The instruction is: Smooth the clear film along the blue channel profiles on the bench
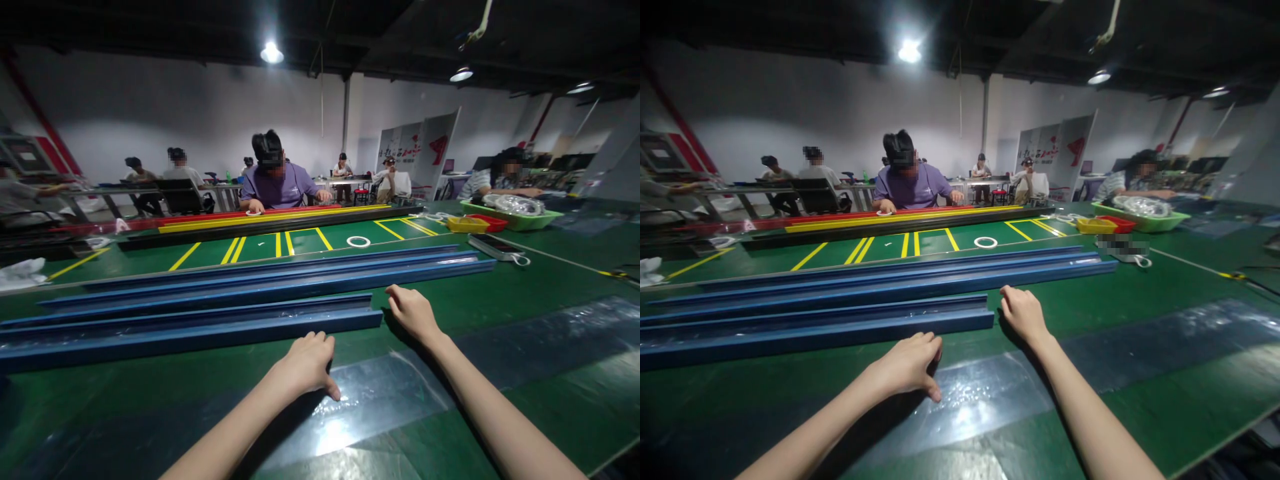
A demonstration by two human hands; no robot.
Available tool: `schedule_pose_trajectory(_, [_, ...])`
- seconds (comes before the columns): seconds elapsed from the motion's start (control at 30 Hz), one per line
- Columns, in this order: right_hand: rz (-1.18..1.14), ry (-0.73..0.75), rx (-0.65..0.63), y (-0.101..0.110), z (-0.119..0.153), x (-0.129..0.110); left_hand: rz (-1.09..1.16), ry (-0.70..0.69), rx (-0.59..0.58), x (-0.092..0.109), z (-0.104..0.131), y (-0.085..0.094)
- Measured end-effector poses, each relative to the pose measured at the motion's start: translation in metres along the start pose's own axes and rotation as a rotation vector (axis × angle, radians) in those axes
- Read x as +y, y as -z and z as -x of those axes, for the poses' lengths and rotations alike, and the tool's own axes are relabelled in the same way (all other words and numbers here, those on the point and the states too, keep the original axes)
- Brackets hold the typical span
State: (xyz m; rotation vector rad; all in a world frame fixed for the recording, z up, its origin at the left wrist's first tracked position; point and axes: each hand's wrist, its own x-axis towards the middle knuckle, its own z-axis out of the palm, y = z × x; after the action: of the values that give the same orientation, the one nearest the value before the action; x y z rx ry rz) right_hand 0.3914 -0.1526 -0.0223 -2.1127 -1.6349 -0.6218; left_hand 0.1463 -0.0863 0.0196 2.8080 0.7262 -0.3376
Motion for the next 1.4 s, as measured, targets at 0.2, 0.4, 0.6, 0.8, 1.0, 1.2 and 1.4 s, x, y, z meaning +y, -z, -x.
schedule_pose_trajectory(0.2, [0.03, 0.14, 0.061, 0.01, 0.0, -0.018, 0.066, 0.045, -0.032, -0.001, -0.005, -0.004])
schedule_pose_trajectory(0.4, [0.01, 0.234, 0.083, 0.019, 0.002, -0.026, 0.056, 0.064, 0.033, 0.0, -0.001, -0.001])
schedule_pose_trajectory(0.6, [-0.001, 0.243, 0.096, 0.019, 0.001, -0.023, 0.006, 0.087, 0.084, 0.0, 0.002, 0.006])
schedule_pose_trajectory(0.8, [-0.002, 0.259, 0.083, 0.019, 0.002, -0.025, 0.052, 0.109, 0.052, -0.008, -0.004, 0.0])
schedule_pose_trajectory(1.0, [0.035, 0.303, 0.087, 0.022, 0.001, -0.024, -0.026, 0.111, 0.055, -0.004, 0.004, 0.01])
schedule_pose_trajectory(1.2, [0.053, 0.437, 0.032, 0.027, 0.002, -0.034, -0.099, 0.08, -0.027, 0.005, 0.009, 0.013])
schedule_pose_trajectory(1.4, [0.023, 0.433, 0.006, 0.029, 0.003, -0.037, -0.103, 0.11, -0.01, 0.006, 0.007, 0.01])
